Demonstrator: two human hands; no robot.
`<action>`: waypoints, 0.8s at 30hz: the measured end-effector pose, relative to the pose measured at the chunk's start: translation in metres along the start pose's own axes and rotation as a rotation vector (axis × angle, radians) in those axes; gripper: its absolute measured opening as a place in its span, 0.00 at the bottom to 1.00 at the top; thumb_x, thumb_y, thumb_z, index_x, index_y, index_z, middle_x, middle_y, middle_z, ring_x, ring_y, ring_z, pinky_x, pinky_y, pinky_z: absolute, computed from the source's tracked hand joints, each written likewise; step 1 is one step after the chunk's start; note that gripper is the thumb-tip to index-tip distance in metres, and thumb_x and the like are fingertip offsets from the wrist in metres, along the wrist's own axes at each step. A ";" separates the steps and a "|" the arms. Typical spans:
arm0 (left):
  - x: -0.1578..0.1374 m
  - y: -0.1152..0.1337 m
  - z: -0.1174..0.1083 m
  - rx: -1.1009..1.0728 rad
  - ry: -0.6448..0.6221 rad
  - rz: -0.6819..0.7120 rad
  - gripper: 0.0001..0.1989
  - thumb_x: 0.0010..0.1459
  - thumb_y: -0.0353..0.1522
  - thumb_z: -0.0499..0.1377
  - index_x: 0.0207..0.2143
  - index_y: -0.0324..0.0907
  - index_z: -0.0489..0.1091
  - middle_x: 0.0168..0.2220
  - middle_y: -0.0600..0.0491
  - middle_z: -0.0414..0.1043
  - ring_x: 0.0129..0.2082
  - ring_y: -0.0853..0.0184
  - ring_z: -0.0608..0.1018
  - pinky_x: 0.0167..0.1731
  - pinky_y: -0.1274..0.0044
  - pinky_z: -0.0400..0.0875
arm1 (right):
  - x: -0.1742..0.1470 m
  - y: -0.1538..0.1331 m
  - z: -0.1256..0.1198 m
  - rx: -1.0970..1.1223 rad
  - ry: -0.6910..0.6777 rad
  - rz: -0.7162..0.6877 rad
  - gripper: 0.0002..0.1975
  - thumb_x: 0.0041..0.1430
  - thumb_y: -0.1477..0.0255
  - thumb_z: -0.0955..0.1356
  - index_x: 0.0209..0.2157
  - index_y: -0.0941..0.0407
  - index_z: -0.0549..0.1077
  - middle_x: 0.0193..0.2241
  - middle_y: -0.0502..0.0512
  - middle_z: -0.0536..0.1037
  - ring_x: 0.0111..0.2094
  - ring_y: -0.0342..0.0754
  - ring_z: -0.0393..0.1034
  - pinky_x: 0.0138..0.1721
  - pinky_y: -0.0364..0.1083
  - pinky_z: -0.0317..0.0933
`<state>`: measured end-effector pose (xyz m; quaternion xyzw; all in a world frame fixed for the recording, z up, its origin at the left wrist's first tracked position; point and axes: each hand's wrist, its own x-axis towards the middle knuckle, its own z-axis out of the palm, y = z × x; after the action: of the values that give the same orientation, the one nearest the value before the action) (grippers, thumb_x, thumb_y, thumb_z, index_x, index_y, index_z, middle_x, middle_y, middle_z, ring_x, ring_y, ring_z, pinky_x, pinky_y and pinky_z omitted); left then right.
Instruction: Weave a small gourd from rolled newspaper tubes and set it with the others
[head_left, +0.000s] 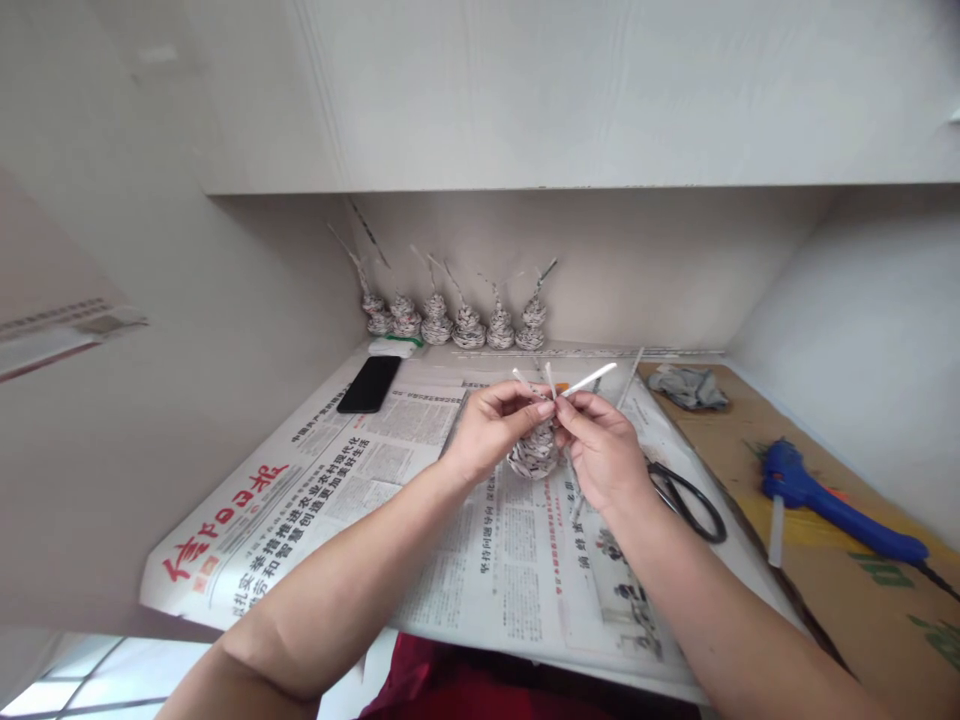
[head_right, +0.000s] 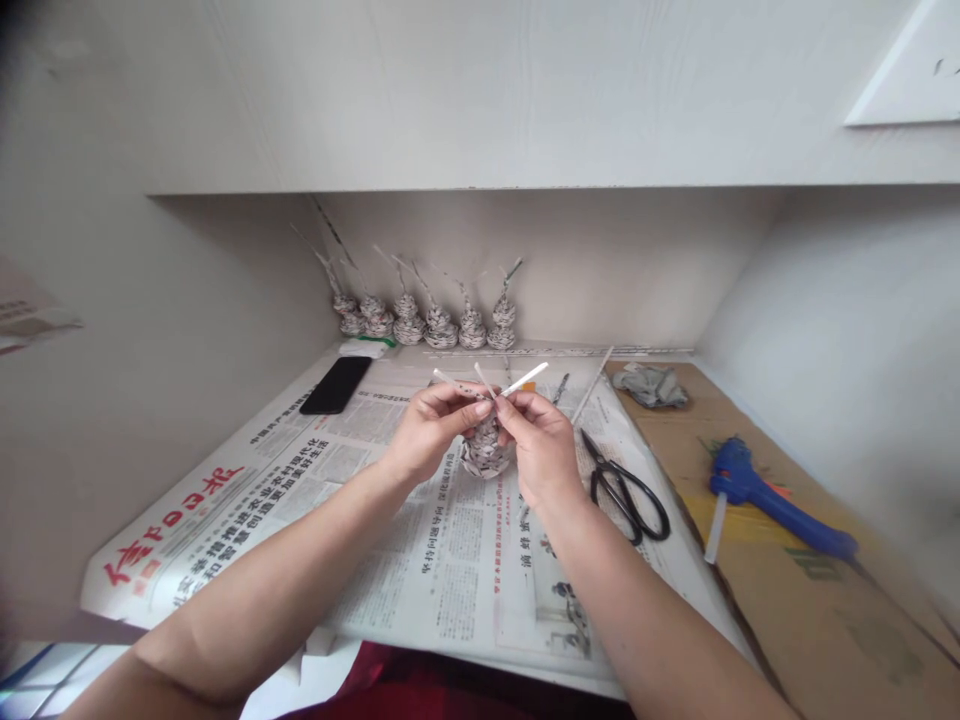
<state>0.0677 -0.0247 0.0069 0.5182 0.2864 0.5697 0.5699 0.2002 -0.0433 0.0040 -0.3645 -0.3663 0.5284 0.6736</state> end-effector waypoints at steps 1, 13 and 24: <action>0.000 0.000 0.000 0.004 0.008 0.003 0.14 0.44 0.37 0.73 0.31 0.39 0.79 0.34 0.51 0.80 0.28 0.72 0.75 0.25 0.81 0.67 | 0.001 0.001 0.000 0.000 0.008 -0.002 0.15 0.35 0.64 0.82 0.24 0.55 0.79 0.21 0.46 0.75 0.20 0.38 0.63 0.22 0.41 0.57; 0.002 -0.003 -0.001 -0.027 0.072 -0.016 0.15 0.46 0.37 0.72 0.35 0.39 0.78 0.29 0.54 0.78 0.24 0.75 0.72 0.23 0.83 0.64 | -0.003 0.001 0.002 -0.007 -0.088 -0.034 0.13 0.39 0.67 0.81 0.24 0.55 0.78 0.22 0.45 0.75 0.20 0.36 0.62 0.22 0.39 0.56; -0.004 -0.011 0.008 -0.058 0.210 -0.018 0.15 0.42 0.34 0.74 0.33 0.38 0.80 0.29 0.52 0.79 0.24 0.76 0.73 0.27 0.82 0.67 | 0.002 0.004 -0.001 -0.028 -0.012 -0.073 0.13 0.39 0.67 0.80 0.26 0.55 0.78 0.22 0.45 0.75 0.20 0.37 0.62 0.22 0.40 0.54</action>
<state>0.0785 -0.0283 -0.0016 0.4365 0.3327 0.6238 0.5565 0.1998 -0.0408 0.0006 -0.3571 -0.3905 0.5006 0.6851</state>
